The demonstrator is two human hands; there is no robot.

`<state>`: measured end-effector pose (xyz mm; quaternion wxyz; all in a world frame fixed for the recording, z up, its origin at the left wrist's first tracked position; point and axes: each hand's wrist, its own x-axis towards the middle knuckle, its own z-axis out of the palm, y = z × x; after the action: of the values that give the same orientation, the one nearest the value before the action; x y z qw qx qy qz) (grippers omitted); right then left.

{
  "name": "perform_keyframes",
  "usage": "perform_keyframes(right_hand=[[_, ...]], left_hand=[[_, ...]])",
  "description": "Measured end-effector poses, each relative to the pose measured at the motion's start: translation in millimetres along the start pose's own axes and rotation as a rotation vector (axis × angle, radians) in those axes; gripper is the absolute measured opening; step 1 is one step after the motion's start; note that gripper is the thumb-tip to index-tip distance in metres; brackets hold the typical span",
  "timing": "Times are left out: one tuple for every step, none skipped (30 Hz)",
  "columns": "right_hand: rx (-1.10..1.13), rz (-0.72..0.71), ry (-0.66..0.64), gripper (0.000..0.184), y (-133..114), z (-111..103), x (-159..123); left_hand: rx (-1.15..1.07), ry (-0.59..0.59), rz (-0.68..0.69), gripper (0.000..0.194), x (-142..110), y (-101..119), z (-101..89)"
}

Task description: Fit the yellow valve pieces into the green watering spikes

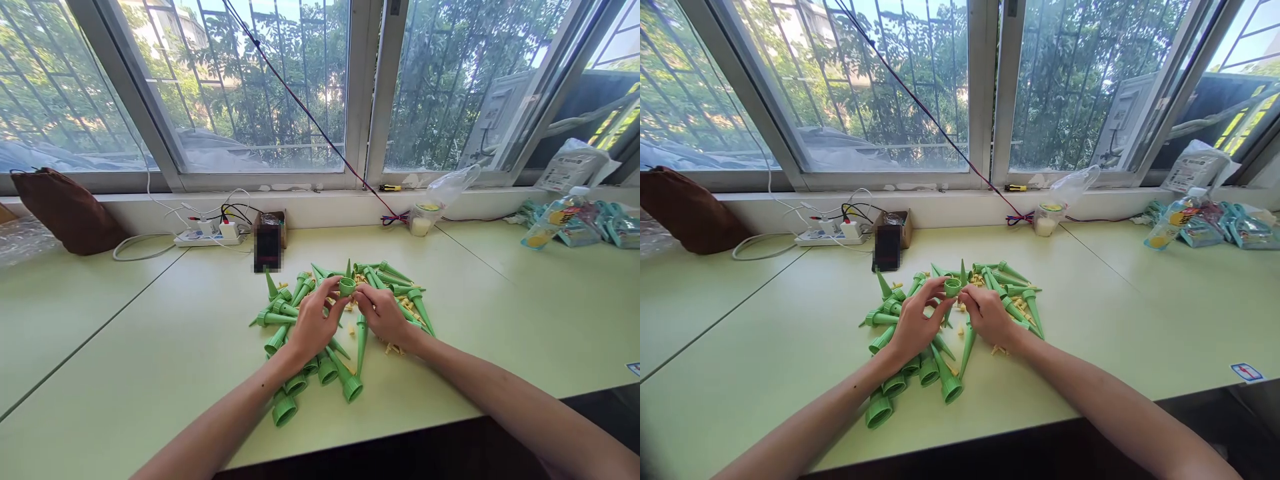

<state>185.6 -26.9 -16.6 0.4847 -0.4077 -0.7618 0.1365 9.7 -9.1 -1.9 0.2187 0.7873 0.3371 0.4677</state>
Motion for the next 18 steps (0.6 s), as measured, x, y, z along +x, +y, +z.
perform_keyframes(right_hand=[[0.004, 0.001, 0.000, 0.034, -0.4, 0.4, 0.2], [0.006, 0.001, 0.000, 0.034, -1.0, 0.9, 0.5], [0.005, 0.001, 0.001, 0.033, -1.7, 1.4, 0.8], [0.002, 0.002, 0.000, 0.033, -2.3, 2.0, 1.1], [-0.001, 0.003, -0.005, 0.032, -2.7, 2.5, 1.5], [-0.003, 0.008, -0.011, 0.032, -3.1, 2.8, 1.8], [-0.004, 0.012, -0.019, 0.030, -3.2, 3.1, 2.0], [-0.005, 0.016, -0.027, 0.027, -3.1, 3.1, 2.1], [-0.003, 0.018, -0.035, 0.024, -3.0, 3.0, 2.2], [0.000, 0.017, -0.041, 0.021, -2.9, 2.8, 2.3], [0.004, 0.016, -0.043, 0.017, -2.9, 2.6, 2.3], [0.009, 0.016, -0.045, 0.016, -2.9, 2.3, 2.3], [0.013, 0.018, -0.046, 0.015, -3.1, 2.1, 2.2], [0.015, 0.020, -0.045, 0.016, -3.3, 2.0, 2.2], [0.015, 0.021, -0.044, 0.017, -3.6, 2.0, 2.1], [0.013, 0.022, -0.043, 0.017, -3.8, 2.0, 2.1], [0.010, 0.022, -0.042, 0.018, -4.0, 2.2, 2.0], [0.006, 0.022, -0.040, 0.018, -4.2, 2.3, 1.9]], left_hand=[[0.002, 0.004, -0.003, 0.030, 0.2, -0.3, 0.1], [0.003, 0.006, -0.008, 0.030, 0.6, -0.7, 0.2], [0.005, 0.008, -0.013, 0.029, 1.1, -1.2, 0.2], [0.006, 0.011, -0.019, 0.029, 1.8, -1.8, 0.1], [0.006, 0.012, -0.023, 0.029, 2.4, -2.3, 0.0], [0.005, 0.013, -0.026, 0.030, 3.1, -2.7, -0.3], [0.003, 0.014, -0.029, 0.030, 3.7, -3.1, -0.5], [-0.001, 0.016, -0.034, 0.030, 4.2, -3.3, -0.8], [-0.008, 0.016, -0.040, 0.030, 4.5, -3.4, -1.1], [-0.017, 0.014, -0.046, 0.030, 4.8, -3.3, -1.4], [-0.026, 0.013, -0.051, 0.030, 5.0, -3.1, -1.7], [-0.035, 0.010, -0.055, 0.030, 5.2, -2.9, -1.9], [-0.042, 0.008, -0.056, 0.030, 5.2, -2.7, -2.0], [-0.047, 0.006, -0.056, 0.030, 5.3, -2.6, -2.1], [-0.051, 0.004, -0.055, 0.031, 5.2, -2.5, -2.1], [-0.053, 0.002, -0.055, 0.031, 5.2, -2.5, -2.2], [-0.055, 0.001, -0.055, 0.031, 5.0, -2.6, -2.2], [-0.056, 0.000, -0.056, 0.031, 4.8, -2.8, -2.2]])
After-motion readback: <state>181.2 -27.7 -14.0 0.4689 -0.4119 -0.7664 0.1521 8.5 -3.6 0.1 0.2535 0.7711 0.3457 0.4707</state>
